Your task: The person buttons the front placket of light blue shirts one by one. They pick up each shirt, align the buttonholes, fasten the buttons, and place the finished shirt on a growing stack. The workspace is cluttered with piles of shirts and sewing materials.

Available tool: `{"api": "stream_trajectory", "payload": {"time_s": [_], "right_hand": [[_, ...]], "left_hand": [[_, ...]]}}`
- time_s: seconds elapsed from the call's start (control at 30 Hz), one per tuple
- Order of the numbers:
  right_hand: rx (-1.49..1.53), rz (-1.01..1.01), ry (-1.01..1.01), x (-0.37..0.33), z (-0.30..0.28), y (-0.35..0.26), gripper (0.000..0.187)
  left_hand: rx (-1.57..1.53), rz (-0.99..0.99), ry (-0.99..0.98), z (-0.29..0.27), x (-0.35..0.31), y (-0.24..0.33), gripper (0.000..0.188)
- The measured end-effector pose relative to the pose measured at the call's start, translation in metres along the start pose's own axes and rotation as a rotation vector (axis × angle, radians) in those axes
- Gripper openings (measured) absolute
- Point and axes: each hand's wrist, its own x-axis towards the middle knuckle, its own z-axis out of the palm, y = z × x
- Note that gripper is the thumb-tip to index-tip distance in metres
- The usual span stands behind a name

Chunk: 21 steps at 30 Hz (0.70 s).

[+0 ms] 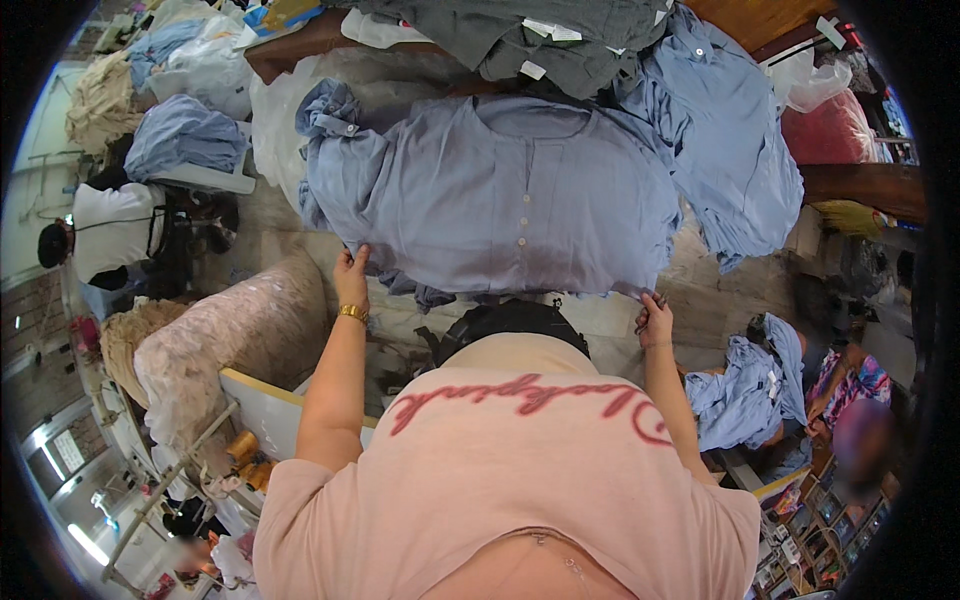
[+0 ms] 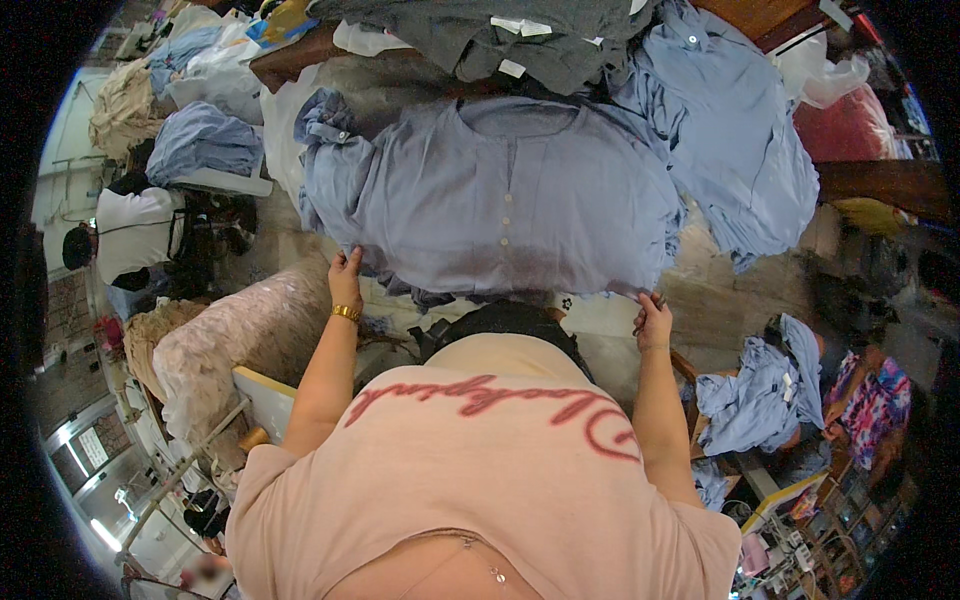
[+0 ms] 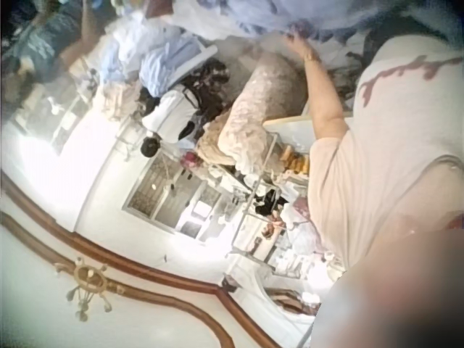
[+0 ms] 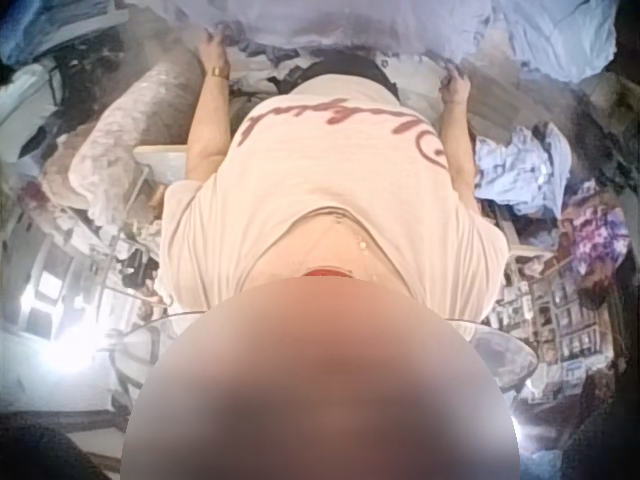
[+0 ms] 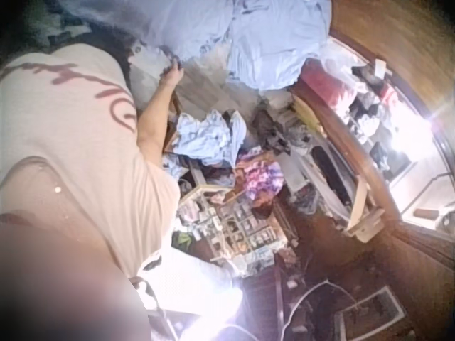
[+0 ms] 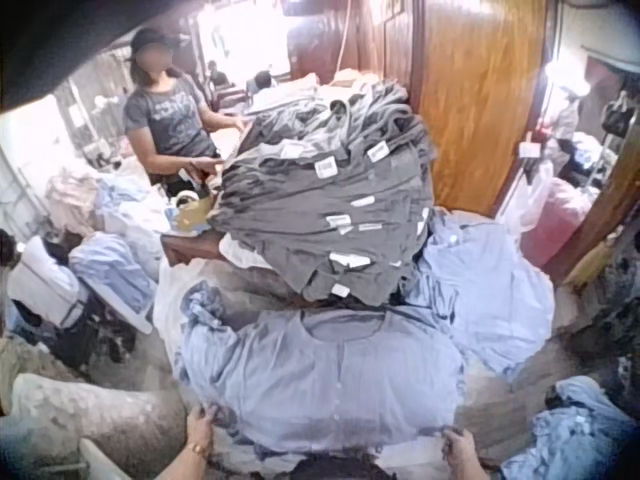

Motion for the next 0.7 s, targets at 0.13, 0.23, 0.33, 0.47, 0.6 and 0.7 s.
{"api": "stream_trajectory", "payload": {"time_s": [0.13, 0.23, 0.33, 0.47, 0.6, 0.7], "right_hand": [[-0.038, -0.167, 0.032, -0.021, 0.001, -0.011, 0.023], [-0.154, -0.24, 0.108, -0.022, -0.005, -0.016, 0.027], [-0.193, -0.292, 0.149, -0.028, -0.007, -0.022, 0.024], [-0.163, -0.357, 0.183, -0.041, -0.003, -0.03, 0.021], [0.037, -0.428, 0.148, -0.047, 0.001, -0.044, 0.019], [0.085, -0.509, 0.053, -0.049, 0.008, -0.079, 0.017]], "left_hand": [[0.401, 0.041, -0.076, -0.021, -0.016, -0.002, 0.025], [0.337, 0.044, -0.08, -0.03, -0.024, -0.007, 0.028], [0.224, 0.017, -0.035, -0.043, -0.019, -0.011, 0.028], [0.207, 0.03, -0.023, -0.052, -0.015, -0.007, 0.026], [0.104, 0.187, -0.024, -0.046, -0.009, 0.021, 0.026], [0.025, 0.397, -0.088, -0.028, -0.002, 0.091, 0.026]]}}
